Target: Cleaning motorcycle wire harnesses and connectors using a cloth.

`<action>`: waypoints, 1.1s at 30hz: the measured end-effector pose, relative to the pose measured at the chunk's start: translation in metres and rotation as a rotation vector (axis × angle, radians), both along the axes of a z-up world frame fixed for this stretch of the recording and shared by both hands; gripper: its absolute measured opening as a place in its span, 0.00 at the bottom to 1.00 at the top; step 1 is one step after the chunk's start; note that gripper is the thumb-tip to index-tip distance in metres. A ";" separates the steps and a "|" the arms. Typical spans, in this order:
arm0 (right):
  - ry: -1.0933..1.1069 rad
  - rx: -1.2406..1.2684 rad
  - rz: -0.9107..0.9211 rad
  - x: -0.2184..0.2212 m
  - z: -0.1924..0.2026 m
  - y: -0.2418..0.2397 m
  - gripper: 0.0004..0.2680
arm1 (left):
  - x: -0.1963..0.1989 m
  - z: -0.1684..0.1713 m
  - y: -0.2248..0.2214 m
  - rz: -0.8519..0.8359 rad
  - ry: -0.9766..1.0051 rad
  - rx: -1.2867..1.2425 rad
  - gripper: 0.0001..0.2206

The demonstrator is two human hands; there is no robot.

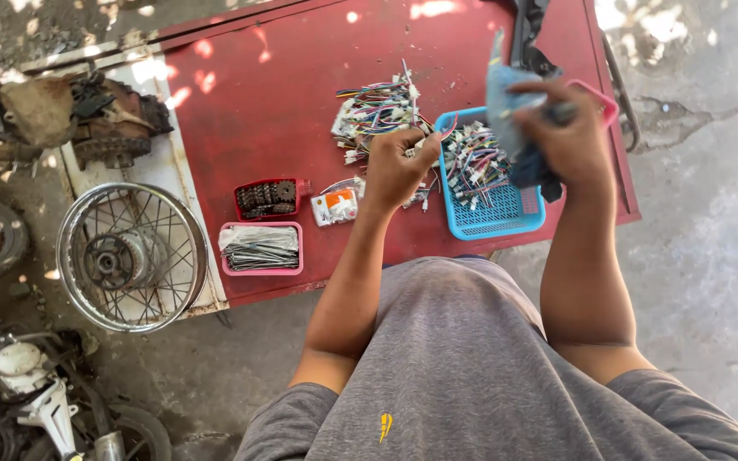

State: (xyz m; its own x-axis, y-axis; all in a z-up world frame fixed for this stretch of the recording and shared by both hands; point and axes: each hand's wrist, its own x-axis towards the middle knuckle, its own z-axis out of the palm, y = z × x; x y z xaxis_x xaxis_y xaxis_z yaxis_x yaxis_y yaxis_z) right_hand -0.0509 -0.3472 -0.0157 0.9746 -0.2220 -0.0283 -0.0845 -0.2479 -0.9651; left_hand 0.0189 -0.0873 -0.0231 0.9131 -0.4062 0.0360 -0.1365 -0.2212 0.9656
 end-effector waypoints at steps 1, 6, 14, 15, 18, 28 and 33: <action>0.006 0.000 -0.015 -0.002 0.016 0.012 0.13 | 0.000 -0.005 -0.005 -0.015 0.006 0.000 0.16; 0.322 0.053 0.226 -0.012 0.020 0.033 0.14 | 0.004 -0.036 -0.037 -0.070 0.124 -0.319 0.18; 0.212 -0.210 0.230 -0.020 0.014 0.019 0.14 | -0.010 -0.081 -0.098 0.070 0.596 -0.711 0.20; 0.197 -0.250 0.242 -0.021 0.015 0.017 0.14 | -0.014 -0.084 -0.106 0.116 0.626 -0.804 0.20; 0.137 -0.276 0.187 -0.025 -0.001 0.005 0.09 | -0.022 -0.105 -0.125 0.215 0.574 -0.784 0.21; 0.392 -0.424 0.171 -0.032 0.003 -0.019 0.10 | -0.020 -0.094 -0.145 0.143 0.878 -1.101 0.14; 0.381 -0.248 0.190 -0.042 -0.025 -0.046 0.11 | -0.016 -0.084 -0.155 0.016 1.062 -1.294 0.14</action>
